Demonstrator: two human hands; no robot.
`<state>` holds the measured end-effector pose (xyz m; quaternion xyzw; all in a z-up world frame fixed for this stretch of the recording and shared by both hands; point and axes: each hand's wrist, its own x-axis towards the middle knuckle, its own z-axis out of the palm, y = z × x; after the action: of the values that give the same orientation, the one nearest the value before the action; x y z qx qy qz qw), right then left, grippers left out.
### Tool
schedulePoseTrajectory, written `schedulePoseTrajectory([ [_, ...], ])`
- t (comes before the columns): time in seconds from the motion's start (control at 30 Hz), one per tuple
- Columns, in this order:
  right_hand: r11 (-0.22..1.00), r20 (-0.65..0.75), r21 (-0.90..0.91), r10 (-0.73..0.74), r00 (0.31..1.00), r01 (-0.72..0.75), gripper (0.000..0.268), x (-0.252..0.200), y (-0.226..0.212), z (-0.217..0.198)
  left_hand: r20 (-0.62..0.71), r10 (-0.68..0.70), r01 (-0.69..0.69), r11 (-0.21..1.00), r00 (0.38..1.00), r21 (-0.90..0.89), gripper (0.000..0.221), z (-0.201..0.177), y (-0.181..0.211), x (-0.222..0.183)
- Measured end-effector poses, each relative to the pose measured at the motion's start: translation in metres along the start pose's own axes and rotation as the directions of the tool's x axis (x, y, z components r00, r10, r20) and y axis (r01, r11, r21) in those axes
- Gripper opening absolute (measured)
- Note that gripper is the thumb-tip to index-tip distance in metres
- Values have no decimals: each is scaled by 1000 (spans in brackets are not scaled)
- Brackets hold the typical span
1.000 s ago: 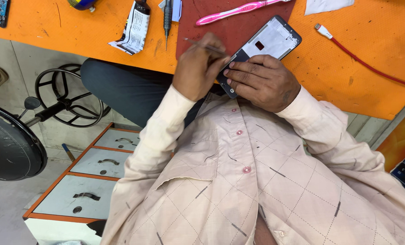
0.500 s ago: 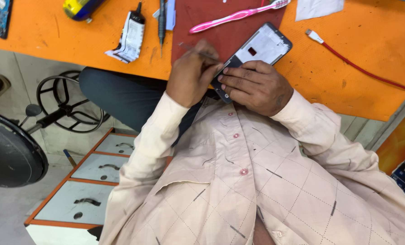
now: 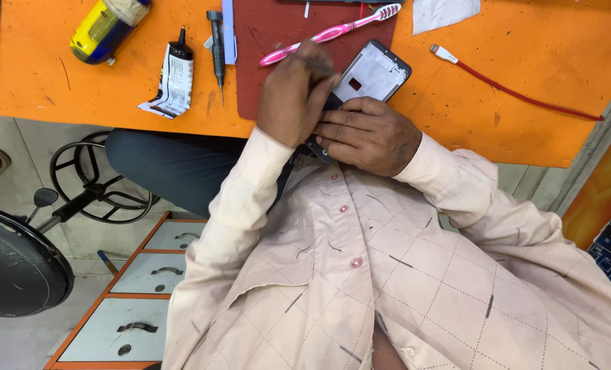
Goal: The person is repairing a mobile phone by using tweezers to scrape and manipulate internal components, cleaning the internal chassis with a toothbrush, and positioning the phone frame on a workbench.
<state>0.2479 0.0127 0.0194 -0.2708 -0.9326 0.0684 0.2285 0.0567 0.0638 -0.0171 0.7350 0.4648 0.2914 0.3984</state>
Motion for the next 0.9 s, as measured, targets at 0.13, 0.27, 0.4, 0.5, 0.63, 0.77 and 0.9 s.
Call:
schedulePoseTrajectory([
  [0.13,1000,28,1,4,1000,-4,16,1,-1,-2,-117,168,-159,984,979,85,21,29,-2,35],
  [0.27,1000,13,1,-5,1000,5,13,2,-3,-2,-60,68,-67,998,996,19,23,7,0,11],
  [0.4,1000,-2,4,-15,1000,15,5,4,-3,-2,66,-150,152,988,986,-19,19,-48,9,-51],
  [0.5,1000,-4,9,-26,1000,26,4,6,-4,-3,-76,-254,247,965,964,-93,19,-70,13,-84],
  [0.63,1000,-52,-24,10,999,-12,5,6,-13,2,-365,-365,206,890,856,-406,24,-72,8,-109],
  [0.77,986,-100,-87,134,986,-143,6,6,-15,5,-426,-376,140,861,823,-489,25,-51,3,-113],
  [0.9,979,-108,-102,168,980,-179,6,4,-16,8,-265,-402,128,725,876,-677,25,-25,5,-104],
])
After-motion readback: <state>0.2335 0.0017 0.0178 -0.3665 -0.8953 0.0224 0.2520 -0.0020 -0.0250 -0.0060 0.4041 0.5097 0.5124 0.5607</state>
